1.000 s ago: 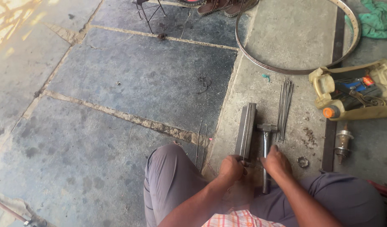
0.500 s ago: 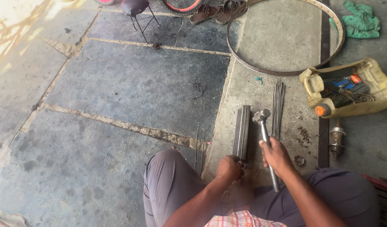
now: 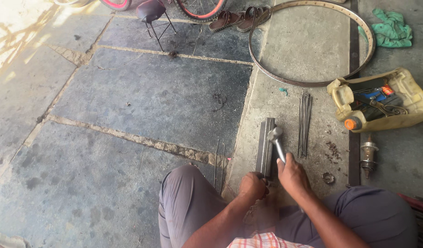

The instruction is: The person hammers metal spokes against a metal block by hand to straighten them while sitting on the ground.

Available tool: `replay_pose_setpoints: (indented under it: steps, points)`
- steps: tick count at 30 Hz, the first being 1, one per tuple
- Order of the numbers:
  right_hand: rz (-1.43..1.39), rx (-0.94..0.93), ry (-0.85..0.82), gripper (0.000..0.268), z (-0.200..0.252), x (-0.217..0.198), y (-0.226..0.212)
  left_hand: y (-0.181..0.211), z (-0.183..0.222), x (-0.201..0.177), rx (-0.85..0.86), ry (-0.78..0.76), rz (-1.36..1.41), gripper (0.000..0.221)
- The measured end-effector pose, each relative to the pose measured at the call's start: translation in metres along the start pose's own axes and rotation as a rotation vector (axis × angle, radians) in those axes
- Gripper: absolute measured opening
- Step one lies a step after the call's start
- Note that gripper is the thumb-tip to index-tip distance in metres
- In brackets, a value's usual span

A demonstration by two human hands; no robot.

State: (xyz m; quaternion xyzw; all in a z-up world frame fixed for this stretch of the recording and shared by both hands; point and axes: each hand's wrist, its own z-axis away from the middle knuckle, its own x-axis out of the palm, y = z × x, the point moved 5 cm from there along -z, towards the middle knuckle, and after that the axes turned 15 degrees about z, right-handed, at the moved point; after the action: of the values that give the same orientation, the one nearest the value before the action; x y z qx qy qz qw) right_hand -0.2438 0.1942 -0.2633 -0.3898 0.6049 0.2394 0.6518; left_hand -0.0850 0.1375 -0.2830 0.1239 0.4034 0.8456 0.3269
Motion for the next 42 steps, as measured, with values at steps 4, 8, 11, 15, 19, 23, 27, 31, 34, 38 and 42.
replay_pose_setpoints:
  steps: [4,8,11,15,19,23,27,31,34,38,42]
  points:
    - [0.001,-0.008,0.107,0.028,-0.011,-0.012,-0.003,0.001,-0.005,0.0,0.143,0.031,-0.206,0.025]
    - [0.031,0.088,-0.139,0.027,-0.013,-0.005,-0.003,-0.005,-0.006,0.0,0.037,0.012,-0.159,0.03]
    - [0.089,0.018,-0.157,0.029,-0.021,-0.004,-0.006,-0.001,0.0,-0.003,0.016,0.011,-0.049,0.028]
    - [0.052,-0.015,0.057,0.029,-0.026,-0.011,-0.005,0.001,0.01,-0.004,0.039,0.021,-0.118,0.027]
    - [0.066,0.083,-0.149,0.029,-0.03,-0.006,0.0,0.003,0.006,-0.005,0.087,0.005,-0.118,0.024]
    - [0.056,0.129,-0.246,0.03,-0.026,-0.003,0.009,-0.005,0.001,-0.004,0.101,0.003,-0.103,0.021]
    - [-0.115,0.236,-0.118,0.033,-0.019,0.004,0.023,-0.014,-0.006,-0.001,0.087,0.034,-0.145,0.023]
    - [-0.124,0.301,-0.137,0.036,-0.013,0.013,0.039,-0.012,-0.007,0.0,0.21,0.097,-0.414,0.024]
    - [-0.071,0.199,-0.063,0.035,-0.02,0.003,0.032,-0.011,-0.006,-0.001,0.182,0.075,-0.415,0.024]
    - [-0.094,0.177,-0.149,0.032,-0.031,-0.008,0.013,-0.003,0.0,-0.002,0.184,0.061,-0.376,0.022]
    - [-0.014,0.137,-0.193,0.031,-0.036,-0.015,-0.005,-0.001,0.006,-0.002,0.084,-0.013,-0.206,0.023]
